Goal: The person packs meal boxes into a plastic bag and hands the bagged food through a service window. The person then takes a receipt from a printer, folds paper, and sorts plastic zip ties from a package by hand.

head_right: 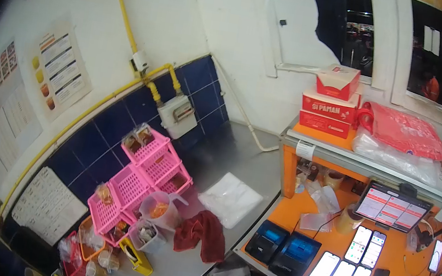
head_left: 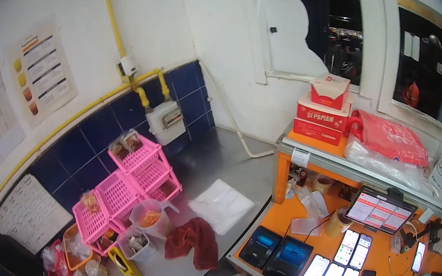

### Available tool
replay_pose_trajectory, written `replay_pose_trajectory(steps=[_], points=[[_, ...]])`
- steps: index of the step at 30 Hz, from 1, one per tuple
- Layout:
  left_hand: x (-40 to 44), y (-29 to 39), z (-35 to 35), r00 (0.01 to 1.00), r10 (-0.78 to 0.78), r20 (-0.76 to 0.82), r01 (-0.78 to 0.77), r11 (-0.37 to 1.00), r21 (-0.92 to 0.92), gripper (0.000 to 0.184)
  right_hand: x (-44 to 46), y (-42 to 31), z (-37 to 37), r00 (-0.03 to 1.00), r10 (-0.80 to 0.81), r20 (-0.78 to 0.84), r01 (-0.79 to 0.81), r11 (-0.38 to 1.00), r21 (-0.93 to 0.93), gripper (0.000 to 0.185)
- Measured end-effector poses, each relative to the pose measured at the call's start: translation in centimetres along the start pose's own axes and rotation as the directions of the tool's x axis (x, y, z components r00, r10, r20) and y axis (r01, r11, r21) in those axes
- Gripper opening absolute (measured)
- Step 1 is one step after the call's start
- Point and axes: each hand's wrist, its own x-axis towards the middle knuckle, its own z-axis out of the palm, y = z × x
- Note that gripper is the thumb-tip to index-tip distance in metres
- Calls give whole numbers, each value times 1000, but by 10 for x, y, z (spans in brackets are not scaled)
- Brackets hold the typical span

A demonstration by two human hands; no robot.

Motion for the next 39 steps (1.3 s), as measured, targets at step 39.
replay_pose_trajectory(steps=[39], points=[[-324, -189, -17, 317, -648, -692, 833, 539, -122, 13, 81, 18, 215, 954, -154, 256, 258, -9, -966, 10]])
